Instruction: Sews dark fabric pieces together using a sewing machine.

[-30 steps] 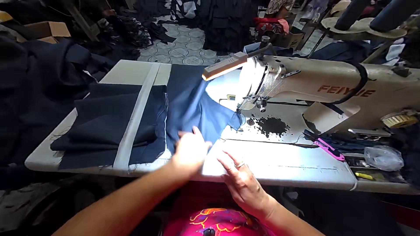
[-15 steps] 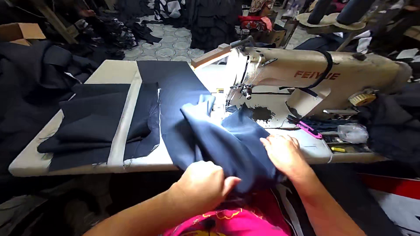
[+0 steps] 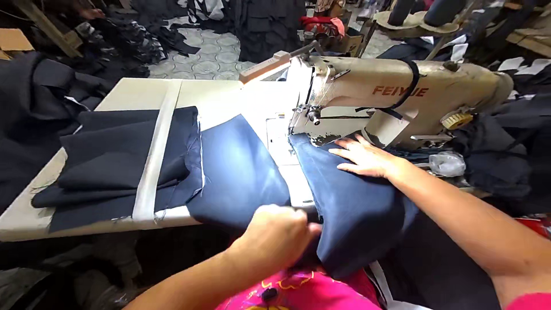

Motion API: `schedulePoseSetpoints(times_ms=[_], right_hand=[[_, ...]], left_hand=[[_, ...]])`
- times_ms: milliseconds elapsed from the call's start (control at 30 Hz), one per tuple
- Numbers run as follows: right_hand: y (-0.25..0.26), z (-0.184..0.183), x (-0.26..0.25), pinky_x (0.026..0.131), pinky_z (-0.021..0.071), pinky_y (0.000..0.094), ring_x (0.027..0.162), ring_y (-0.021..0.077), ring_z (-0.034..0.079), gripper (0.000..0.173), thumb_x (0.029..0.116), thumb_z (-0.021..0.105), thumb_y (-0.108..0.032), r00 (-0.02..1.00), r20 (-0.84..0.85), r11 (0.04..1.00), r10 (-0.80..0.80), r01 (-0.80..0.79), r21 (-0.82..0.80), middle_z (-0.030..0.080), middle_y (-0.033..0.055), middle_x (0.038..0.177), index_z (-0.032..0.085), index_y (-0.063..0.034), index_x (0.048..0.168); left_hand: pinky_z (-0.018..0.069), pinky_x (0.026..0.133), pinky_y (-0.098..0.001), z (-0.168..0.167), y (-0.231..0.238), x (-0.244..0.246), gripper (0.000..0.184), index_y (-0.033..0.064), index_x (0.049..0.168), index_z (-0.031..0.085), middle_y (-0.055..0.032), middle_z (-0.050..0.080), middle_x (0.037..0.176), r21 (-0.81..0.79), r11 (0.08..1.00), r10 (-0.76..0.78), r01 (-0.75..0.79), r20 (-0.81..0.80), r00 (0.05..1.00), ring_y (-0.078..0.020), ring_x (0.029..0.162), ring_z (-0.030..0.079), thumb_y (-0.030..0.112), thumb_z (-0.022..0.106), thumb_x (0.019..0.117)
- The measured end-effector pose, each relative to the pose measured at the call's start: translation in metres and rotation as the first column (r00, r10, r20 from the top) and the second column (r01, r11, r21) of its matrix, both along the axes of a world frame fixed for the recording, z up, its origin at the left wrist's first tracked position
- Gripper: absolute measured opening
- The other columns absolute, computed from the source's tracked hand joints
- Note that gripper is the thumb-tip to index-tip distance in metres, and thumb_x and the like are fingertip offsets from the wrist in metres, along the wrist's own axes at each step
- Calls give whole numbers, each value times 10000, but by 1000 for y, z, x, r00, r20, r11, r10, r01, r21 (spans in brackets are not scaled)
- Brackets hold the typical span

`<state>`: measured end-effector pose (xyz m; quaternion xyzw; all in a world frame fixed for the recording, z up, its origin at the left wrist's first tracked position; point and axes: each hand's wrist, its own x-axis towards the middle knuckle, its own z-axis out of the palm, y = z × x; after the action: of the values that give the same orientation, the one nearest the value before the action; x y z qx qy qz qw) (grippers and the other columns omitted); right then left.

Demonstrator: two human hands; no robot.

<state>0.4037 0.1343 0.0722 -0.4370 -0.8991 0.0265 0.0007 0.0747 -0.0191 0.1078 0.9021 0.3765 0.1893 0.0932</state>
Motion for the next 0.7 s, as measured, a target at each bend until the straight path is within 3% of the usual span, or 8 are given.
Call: schedulePoseSetpoints(times_ms=[100, 167, 267, 400, 500, 567, 633, 700], right_hand=[[-14, 13, -65, 883, 489, 629, 1100, 409, 626, 402, 1051, 500, -333, 986, -167, 988, -1, 28, 154, 664, 197, 1174, 658, -192, 1392], [-28, 5, -106, 812, 549, 536, 987, 346, 652, 392, 1048, 497, -341, 972, -231, 989, -34, 67, 134, 665, 172, 1066, 673, -197, 1367], [-37, -11, -141, 767, 557, 527, 932, 349, 670, 328, 1025, 567, -344, 928, -280, 969, -246, 244, -46, 646, 185, 1030, 724, -106, 1187], [-33, -19, -152, 674, 562, 531, 754, 354, 696, 129, 950, 619, -55, 732, -520, 882, -440, 460, -98, 667, 201, 810, 613, 57, 1015], [-32, -20, -150, 554, 523, 481, 570, 307, 628, 311, 932, 562, 11, 654, -614, 876, -442, 463, -137, 620, 163, 672, 544, 21, 1243], [-30, -20, -150, 550, 518, 490, 580, 317, 630, 398, 931, 538, 37, 667, -627, 893, -402, 438, -107, 645, 176, 713, 581, -26, 1321], [-27, -20, -149, 765, 577, 538, 859, 361, 724, 316, 950, 529, 51, 708, -615, 918, -347, 391, -69, 734, 213, 979, 692, -7, 1215], [-22, -20, -150, 915, 553, 541, 1027, 383, 712, 291, 963, 516, 39, 709, -614, 921, -348, 381, -83, 733, 236, 1100, 733, 40, 1157]], left_hand=[[524, 939, -579, -30, 38, 11, 487, 63, 1299, 679, -221, 648, 1272, -48, 987, 153, -153, -13, 988, -399, 1160, 642, 445, 510, 1048], [446, 1038, -608, -45, 42, 20, 603, 86, 1465, 553, -225, 525, 1479, -185, 975, 106, -122, -95, 990, -432, 1326, 526, 511, 484, 1043], [562, 815, -534, -49, 22, 33, 467, 22, 1279, 662, -187, 704, 1099, -224, 975, 17, -19, -10, 1000, -383, 998, 685, 402, 561, 1028], [516, 817, -605, -48, 6, 29, 439, -38, 1073, 681, -229, 695, 914, -666, 737, -274, 117, -137, 952, -414, 940, 688, 363, 505, 1074], [578, 666, -478, -77, -4, 24, 239, 32, 884, 713, -134, 687, 780, -244, 961, -89, 127, 162, 983, -302, 771, 717, 227, 616, 983], [576, 866, -470, -80, 4, 27, 189, 84, 1063, 732, -129, 706, 1101, 20, 1000, -8, 3, 267, 964, -299, 1056, 688, 211, 639, 957], [500, 997, -618, -80, 9, 23, 332, 60, 1239, 715, -183, 665, 1339, 35, 997, 54, -63, 219, 974, -385, 1266, 625, 206, 662, 946], [592, 716, -453, -82, 7, 16, 180, 78, 974, 765, -91, 730, 868, 119, 986, 83, -116, 252, 964, -259, 832, 731, 196, 632, 946]])
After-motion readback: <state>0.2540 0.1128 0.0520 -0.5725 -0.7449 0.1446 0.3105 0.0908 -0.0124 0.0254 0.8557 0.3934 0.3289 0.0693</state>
